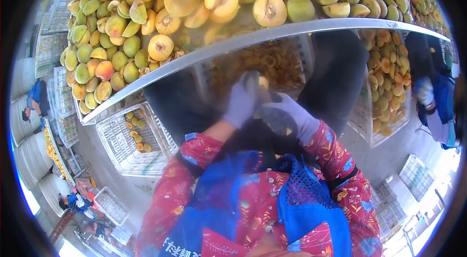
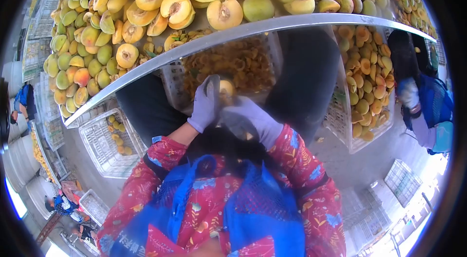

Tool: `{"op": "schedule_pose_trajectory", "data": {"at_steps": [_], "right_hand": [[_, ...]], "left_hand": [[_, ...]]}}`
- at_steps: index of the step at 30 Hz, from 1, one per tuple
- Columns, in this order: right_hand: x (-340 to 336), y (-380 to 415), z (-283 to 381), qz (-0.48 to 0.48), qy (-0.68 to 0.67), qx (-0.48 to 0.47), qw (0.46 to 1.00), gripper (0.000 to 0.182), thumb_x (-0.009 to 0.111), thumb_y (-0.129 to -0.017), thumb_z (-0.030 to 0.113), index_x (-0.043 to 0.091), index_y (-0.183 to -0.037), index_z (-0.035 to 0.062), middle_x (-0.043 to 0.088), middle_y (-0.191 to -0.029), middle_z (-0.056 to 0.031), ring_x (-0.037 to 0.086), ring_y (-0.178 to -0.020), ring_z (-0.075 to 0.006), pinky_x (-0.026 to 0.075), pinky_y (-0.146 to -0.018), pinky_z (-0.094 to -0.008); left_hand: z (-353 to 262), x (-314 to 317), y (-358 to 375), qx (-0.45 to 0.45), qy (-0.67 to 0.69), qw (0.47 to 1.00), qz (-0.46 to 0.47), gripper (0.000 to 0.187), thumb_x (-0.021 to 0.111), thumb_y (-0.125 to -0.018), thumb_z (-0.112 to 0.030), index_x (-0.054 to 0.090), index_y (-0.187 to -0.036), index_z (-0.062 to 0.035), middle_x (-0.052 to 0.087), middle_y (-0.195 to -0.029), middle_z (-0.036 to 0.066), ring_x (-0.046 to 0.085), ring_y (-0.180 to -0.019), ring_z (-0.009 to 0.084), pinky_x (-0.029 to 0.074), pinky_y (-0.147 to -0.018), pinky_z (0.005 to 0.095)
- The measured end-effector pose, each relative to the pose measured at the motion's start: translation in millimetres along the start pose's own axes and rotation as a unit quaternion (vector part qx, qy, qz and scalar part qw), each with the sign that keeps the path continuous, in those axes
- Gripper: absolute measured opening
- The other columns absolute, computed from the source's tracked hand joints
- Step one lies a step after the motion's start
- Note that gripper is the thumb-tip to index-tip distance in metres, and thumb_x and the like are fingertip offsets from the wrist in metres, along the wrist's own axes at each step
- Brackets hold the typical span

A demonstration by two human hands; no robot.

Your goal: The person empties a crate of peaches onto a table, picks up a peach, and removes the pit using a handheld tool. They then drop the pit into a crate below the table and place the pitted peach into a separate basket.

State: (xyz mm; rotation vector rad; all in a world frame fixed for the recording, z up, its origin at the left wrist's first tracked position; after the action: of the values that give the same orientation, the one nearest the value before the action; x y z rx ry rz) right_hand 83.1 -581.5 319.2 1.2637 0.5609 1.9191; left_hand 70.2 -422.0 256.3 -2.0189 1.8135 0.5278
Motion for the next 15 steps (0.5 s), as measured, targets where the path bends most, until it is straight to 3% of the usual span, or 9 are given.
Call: {"op": "schedule_pose_trajectory", "data": {"at_steps": [2, 4, 7, 9, 12, 14, 15], "right_hand": [[6, 3, 5, -0.007, 0.059, 0.005, 0.998, 0.015, 0.065, -0.091, 0.014, 0.058, -0.1, 0.0038, 0.051, -0.065, 0.0037, 0.049, -0.048, -0.0048, 0.037, -0.04, -0.019], [11, 5, 10, -0.022, 0.154, 0.003, 0.988, 0.016, 0.065, -0.091, 0.014, 0.059, -0.1, 0.003, 0.052, -0.065, 0.003, 0.05, -0.049, -0.0051, 0.036, -0.04, -0.0189], [2, 1, 4, -0.007, -0.028, -0.003, 1.0, 0.01, 0.06, -0.091, 0.012, 0.061, -0.092, 0.0021, 0.056, -0.067, 0.0, 0.05, -0.046, -0.0069, 0.037, -0.039, -0.0209], [-10, 0, 0, 0.062, -0.166, 0.027, 0.984, 0.009, 0.058, -0.094, 0.012, 0.058, -0.092, 0.0038, 0.052, -0.064, 0.0017, 0.045, -0.042, -0.006, 0.034, -0.037, -0.0206], [-16, -7, -9, 0.111, -0.281, 0.053, 0.952, 0.01, 0.055, -0.098, 0.015, 0.054, -0.092, 0.0066, 0.044, -0.06, 0.0041, 0.038, -0.038, -0.0047, 0.03, -0.035, -0.0194], [-23, -11, -19, 0.195, -0.359, 0.064, 0.911, 0.01, 0.054, -0.098, 0.015, 0.054, -0.094, 0.0062, 0.045, -0.06, 0.004, 0.039, -0.037, -0.0047, 0.031, -0.034, -0.0196], [-22, -10, -15, 0.261, -0.387, 0.0, 0.884, 0.011, 0.051, -0.099, 0.014, 0.054, -0.101, 0.0037, 0.044, -0.06, 0.0036, 0.039, -0.037, -0.0044, 0.031, -0.033, -0.0198]], "left_hand": [[5, 1, 2, 0.007, 0.0, 1.0, -0.004, 0.032, 0.049, -0.097, -0.028, 0.059, -0.111, -0.0009, 0.068, -0.088, 0.024, 0.067, -0.082, 0.0426, 0.053, -0.074, 0.0447], [-8, 0, -2, -0.089, 0.027, 0.995, 0.041, 0.037, 0.05, -0.097, -0.031, 0.059, -0.111, 0.0016, 0.068, -0.089, 0.024, 0.067, -0.082, 0.0412, 0.053, -0.075, 0.0432], [0, 1, -6, -0.18, 0.171, 0.962, 0.113, 0.037, 0.056, -0.095, -0.03, 0.059, -0.109, 0.0033, 0.067, -0.086, 0.022, 0.068, -0.079, 0.0356, 0.053, -0.075, 0.0409], [9, 8, -6, -0.031, 0.128, 0.989, 0.069, 0.034, 0.062, -0.092, -0.026, 0.059, -0.11, 0.0021, 0.066, -0.085, 0.021, 0.067, -0.079, 0.0323, 0.053, -0.074, 0.0401], [24, 11, -5, 0.195, -0.079, 0.978, 0.005, 0.039, 0.066, -0.087, -0.02, 0.056, -0.119, 0.0018, 0.062, -0.108, 0.02, 0.065, -0.089, 0.033, 0.053, -0.076, 0.0388], [36, 14, 0, 0.2, -0.129, 0.971, 0.01, 0.045, 0.068, -0.085, -0.018, 0.053, -0.123, 0.0006, 0.06, -0.119, 0.021, 0.064, -0.095, 0.0341, 0.053, -0.077, 0.0392], [39, 13, -3, 0.139, -0.089, 0.986, 0.034, 0.048, 0.07, -0.083, -0.019, 0.052, -0.124, -0.0006, 0.059, -0.118, 0.021, 0.063, -0.096, 0.0341, 0.053, -0.077, 0.0401]]}}
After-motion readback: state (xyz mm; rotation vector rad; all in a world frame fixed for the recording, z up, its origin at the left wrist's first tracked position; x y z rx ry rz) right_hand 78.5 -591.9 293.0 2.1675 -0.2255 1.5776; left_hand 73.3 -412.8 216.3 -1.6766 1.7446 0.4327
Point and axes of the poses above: each hand's wrist, its own y-axis away from the middle knuckle, its own x-axis out of the palm, z = x × y, the point moved 1 cm from there along -y, towards the middle knuckle
